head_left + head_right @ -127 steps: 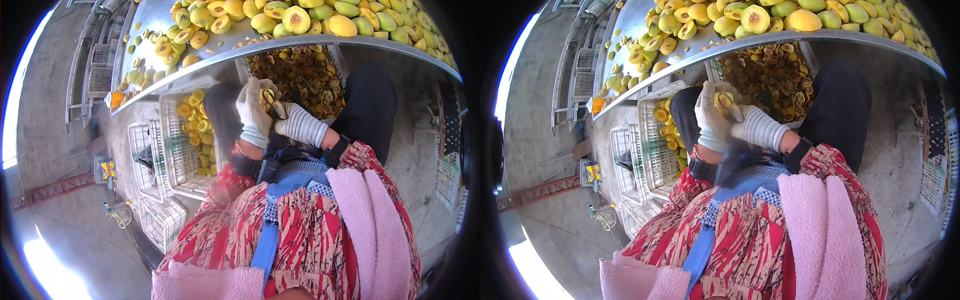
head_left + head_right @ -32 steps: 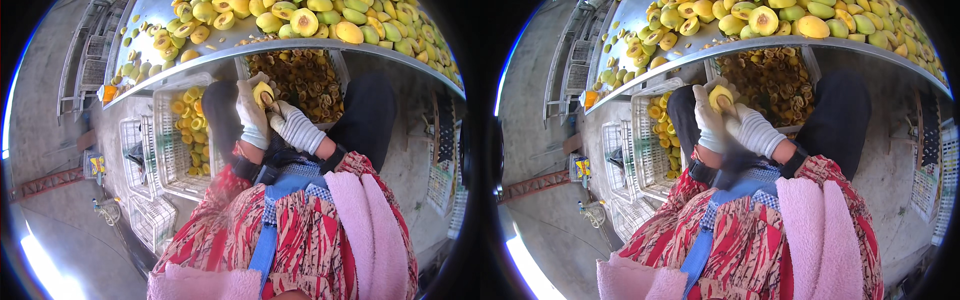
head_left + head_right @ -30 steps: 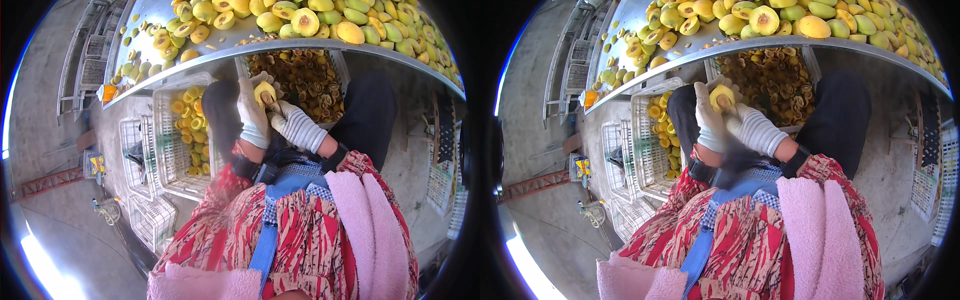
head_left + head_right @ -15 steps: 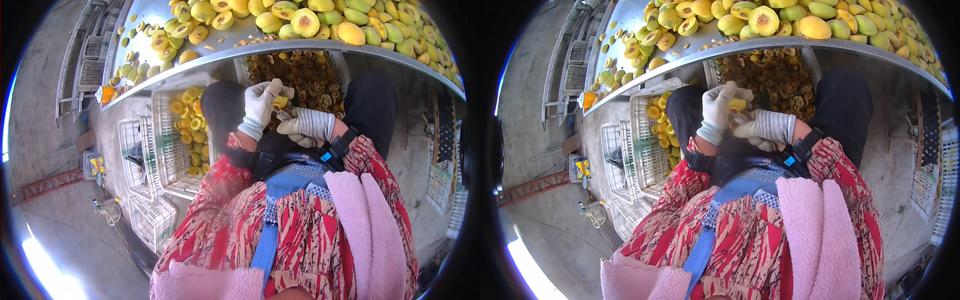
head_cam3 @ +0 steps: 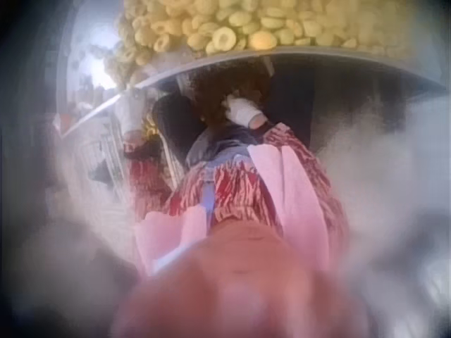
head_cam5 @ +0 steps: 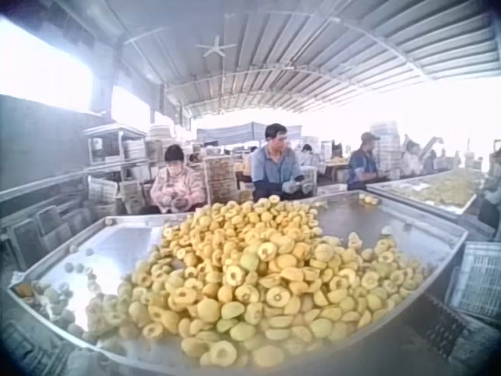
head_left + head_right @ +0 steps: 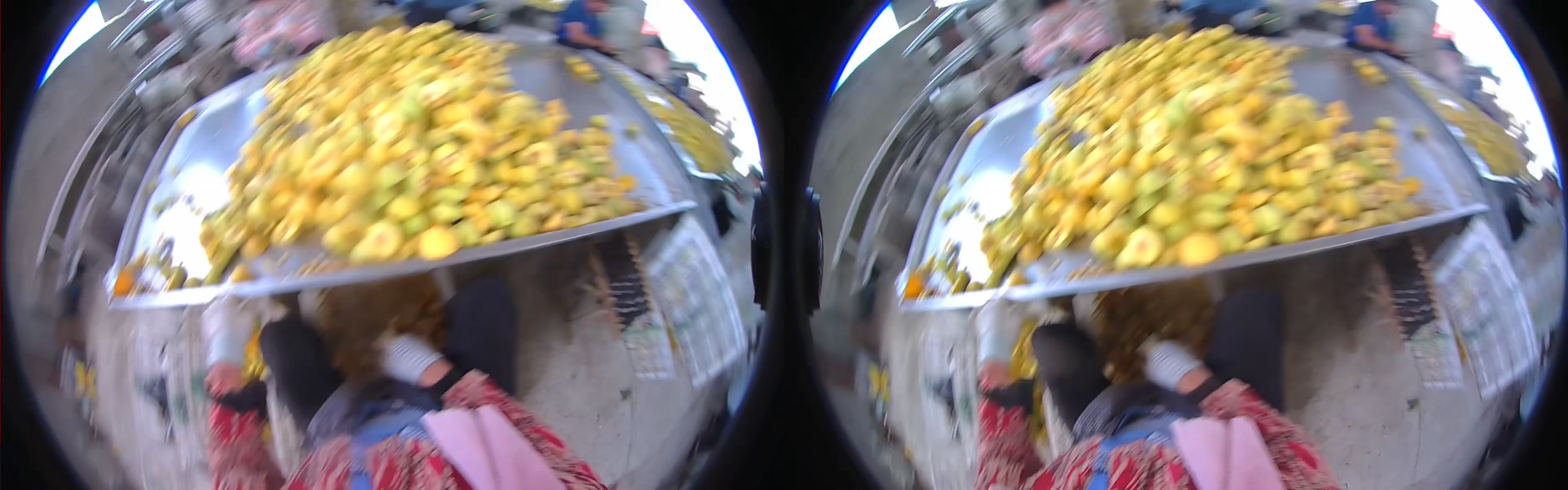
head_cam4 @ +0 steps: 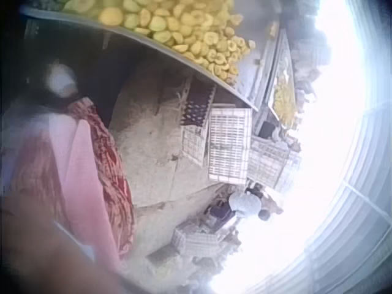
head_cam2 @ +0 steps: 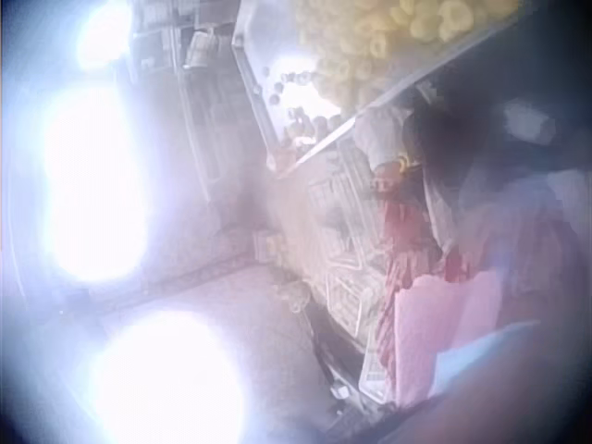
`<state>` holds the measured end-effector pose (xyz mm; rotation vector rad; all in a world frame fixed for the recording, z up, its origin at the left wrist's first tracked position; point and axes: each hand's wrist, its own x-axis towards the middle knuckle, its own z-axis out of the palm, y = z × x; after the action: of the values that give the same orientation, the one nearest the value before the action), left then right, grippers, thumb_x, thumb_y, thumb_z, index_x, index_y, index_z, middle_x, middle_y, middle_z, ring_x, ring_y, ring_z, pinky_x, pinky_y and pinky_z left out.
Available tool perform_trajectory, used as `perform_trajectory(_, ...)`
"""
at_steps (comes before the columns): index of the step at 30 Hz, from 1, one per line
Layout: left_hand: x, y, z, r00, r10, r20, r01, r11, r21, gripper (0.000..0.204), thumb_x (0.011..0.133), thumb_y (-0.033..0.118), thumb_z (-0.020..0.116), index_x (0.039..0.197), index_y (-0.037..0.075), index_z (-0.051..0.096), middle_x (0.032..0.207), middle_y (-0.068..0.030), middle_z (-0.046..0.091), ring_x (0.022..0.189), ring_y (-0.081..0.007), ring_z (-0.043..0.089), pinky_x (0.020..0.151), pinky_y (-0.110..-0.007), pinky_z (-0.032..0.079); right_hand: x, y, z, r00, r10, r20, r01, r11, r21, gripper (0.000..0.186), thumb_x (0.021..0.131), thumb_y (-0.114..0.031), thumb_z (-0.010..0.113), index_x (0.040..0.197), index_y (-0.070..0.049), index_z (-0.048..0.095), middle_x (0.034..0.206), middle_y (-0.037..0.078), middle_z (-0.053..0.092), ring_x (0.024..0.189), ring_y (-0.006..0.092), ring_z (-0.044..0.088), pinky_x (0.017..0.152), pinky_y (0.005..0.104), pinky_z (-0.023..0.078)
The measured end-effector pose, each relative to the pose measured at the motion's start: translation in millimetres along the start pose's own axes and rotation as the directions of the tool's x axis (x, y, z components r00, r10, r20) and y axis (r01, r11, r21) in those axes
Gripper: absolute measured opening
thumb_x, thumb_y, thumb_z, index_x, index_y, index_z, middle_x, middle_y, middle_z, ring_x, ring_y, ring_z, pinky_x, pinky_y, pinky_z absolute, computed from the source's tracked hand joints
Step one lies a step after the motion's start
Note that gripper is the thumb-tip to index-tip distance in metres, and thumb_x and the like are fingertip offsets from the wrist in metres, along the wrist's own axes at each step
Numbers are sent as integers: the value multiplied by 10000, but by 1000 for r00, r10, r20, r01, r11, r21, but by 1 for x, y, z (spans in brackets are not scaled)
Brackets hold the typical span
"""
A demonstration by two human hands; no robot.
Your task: Manually de-seeding and sorting yellow fruit at a processing station.
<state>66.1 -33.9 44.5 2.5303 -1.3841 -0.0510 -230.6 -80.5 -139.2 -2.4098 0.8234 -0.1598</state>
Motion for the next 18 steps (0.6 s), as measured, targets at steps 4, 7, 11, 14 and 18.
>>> perform_trajectory(4, 60, 23, -4, 998, -56, 28, 59, 992, -108, 401, 844, 402, 574, 877, 12, 659, 823, -222, 643, 810, -378, 612, 730, -433, 469, 38, -28, 55, 999, -29, -16, 29, 529, 848, 391, 780, -216, 563, 1091, 21, 535, 998, 235, 614, 934, 404, 589, 807, 419, 462)
perform_trajectory(7, 141, -15, 80, 990, -129, 60, 135, 985, -107, 486, 859, 439, 543, 871, -37, 637, 852, -262, 628, 849, -414, 600, 760, -457, 461, 19, -45, 13, 999, 0, 42, -24, 820, 573, 346, 791, -210, 572, 1072, -18, 512, 990, 218, 596, 911, 394, 576, 760, 417, 448)
perform_trajectory(11, 150, 44, 87, 995, -97, 19, 99, 991, -95, 480, 805, 374, 636, 1020, -52, 582, 972, -275, 615, 947, -427, 576, 820, -445, 449, 8, -44, -31, 973, 102, 207, -201, 813, 546, 394, 786, -274, 600, 1108, -54, 546, 1097, 189, 581, 985, 327, 570, 815, 413, 455)
perform_trajectory(14, 151, 26, 108, 989, -6, -148, -43, 944, -327, 402, 778, 241, 658, 1032, -46, 539, 943, -215, 635, 908, -360, 605, 801, -393, 462, 17, -47, -34, 968, 94, 233, -220, 770, 600, 391, 794, -290, 595, 1107, -58, 557, 1101, 182, 579, 989, 314, 569, 839, 406, 449)
perform_trajectory(18, 138, 64, 88, 997, 54, 62, 5, 710, -704, 468, 761, 150, 643, 1177, 1, 490, 992, -116, 613, 791, -223, 584, 723, -297, 467, -2, -61, -70, 968, 79, 238, -241, 557, 795, 404, 813, -324, 570, 1113, -54, 585, 1109, 199, 575, 1000, 329, 556, 860, 424, 457)
